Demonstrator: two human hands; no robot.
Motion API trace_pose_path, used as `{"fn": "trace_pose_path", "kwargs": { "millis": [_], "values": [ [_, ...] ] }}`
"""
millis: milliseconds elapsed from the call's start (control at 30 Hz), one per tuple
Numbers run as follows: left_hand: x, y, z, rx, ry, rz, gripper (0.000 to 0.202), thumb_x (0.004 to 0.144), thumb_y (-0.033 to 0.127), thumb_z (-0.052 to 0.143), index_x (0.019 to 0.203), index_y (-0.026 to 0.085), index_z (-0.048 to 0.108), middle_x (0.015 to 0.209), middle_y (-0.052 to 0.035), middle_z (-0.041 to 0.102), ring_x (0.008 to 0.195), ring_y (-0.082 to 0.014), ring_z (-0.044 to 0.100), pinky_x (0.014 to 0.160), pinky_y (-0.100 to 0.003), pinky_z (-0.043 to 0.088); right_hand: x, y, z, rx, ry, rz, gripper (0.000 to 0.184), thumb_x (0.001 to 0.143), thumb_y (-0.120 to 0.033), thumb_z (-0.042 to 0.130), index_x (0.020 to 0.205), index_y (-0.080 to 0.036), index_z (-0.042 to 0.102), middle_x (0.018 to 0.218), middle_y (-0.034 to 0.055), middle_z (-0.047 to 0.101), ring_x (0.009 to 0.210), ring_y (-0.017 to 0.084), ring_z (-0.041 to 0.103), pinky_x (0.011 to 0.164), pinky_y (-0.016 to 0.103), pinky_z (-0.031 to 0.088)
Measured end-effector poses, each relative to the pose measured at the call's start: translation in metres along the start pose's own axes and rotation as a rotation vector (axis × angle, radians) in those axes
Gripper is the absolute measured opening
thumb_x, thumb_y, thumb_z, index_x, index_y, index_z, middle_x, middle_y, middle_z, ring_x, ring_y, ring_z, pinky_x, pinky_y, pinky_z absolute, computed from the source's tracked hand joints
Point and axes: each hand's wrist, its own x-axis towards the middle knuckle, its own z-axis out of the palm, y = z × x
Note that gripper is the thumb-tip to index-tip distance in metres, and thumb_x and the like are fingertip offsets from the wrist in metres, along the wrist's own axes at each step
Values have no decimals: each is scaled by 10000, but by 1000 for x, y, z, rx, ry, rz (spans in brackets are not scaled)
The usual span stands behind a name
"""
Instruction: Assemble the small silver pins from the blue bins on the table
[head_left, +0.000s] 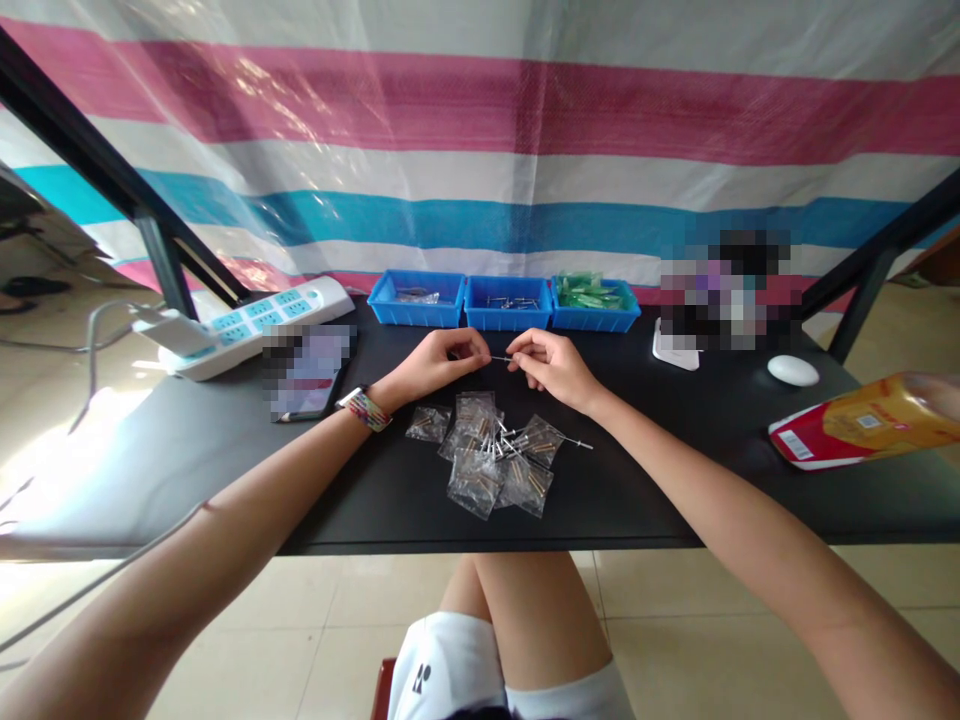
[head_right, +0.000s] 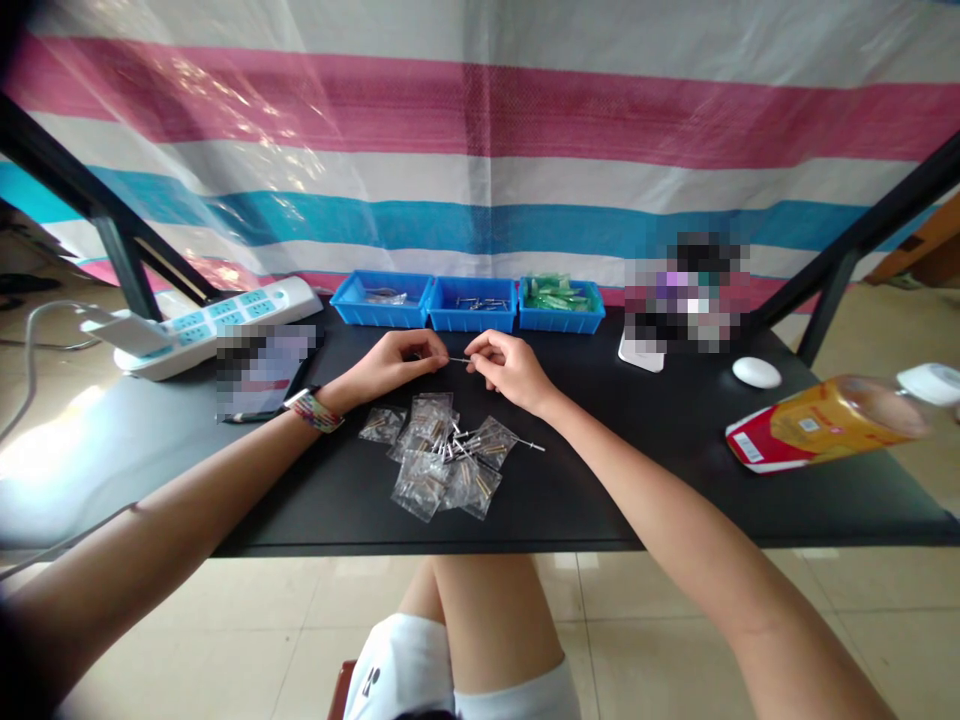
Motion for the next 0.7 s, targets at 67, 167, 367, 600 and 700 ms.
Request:
{"fn": "trace_pose_path", "kwargs": {
  "millis": [67, 167, 367, 600, 700],
  "values": [
    [0, -1, 0, 11, 0, 2, 350, 971, 501, 710, 889, 161, 739, 804, -30, 714, 737, -157, 630, 708, -270, 482, -1, 0, 0, 24, 17, -1, 277, 820, -409, 780, 973, -199, 685, 851, 28, 756, 516, 98, 580, 416, 207, 438],
    [1, 1, 0, 30, 13, 5, 376, 981, 515, 686, 852, 166, 736, 784, -32, 716, 735, -162, 652, 708, -271, 500, -2, -2, 1, 50, 31, -11, 333, 745, -419, 868, 910, -201, 679, 807, 6, 713, 548, 110, 612, 441, 215, 469],
    [1, 5, 1, 40, 14, 0, 439, 1004, 561, 648, 830, 166, 729, 781, -41, 719, 743, -165, 658, 718, -271, 514, -1, -1, 2, 24, 57, -29, 419, 798, -580, 836, 887, -196, 694, 813, 32, 742, 543, 113, 618, 467, 231, 496],
    [-1, 3, 0, 6, -1, -15, 381, 949, 538, 744, 904, 159, 740, 826, -36, 716, 734, -155, 613, 699, -266, 478, 0, 2, 4, -29, 106, -53, 498, 843, -691, 774, 865, -200, 697, 776, 42, 749, 514, 122, 618, 455, 238, 495],
    [0, 4, 0, 15, 1, 3, 372, 948, 530, 733, 894, 162, 742, 821, -38, 722, 736, -162, 623, 703, -270, 486, -1, 2, 4, -21, 98, -44, 481, 850, -678, 766, 872, -202, 698, 795, 42, 752, 518, 119, 617, 457, 237, 502]
  ]
}}
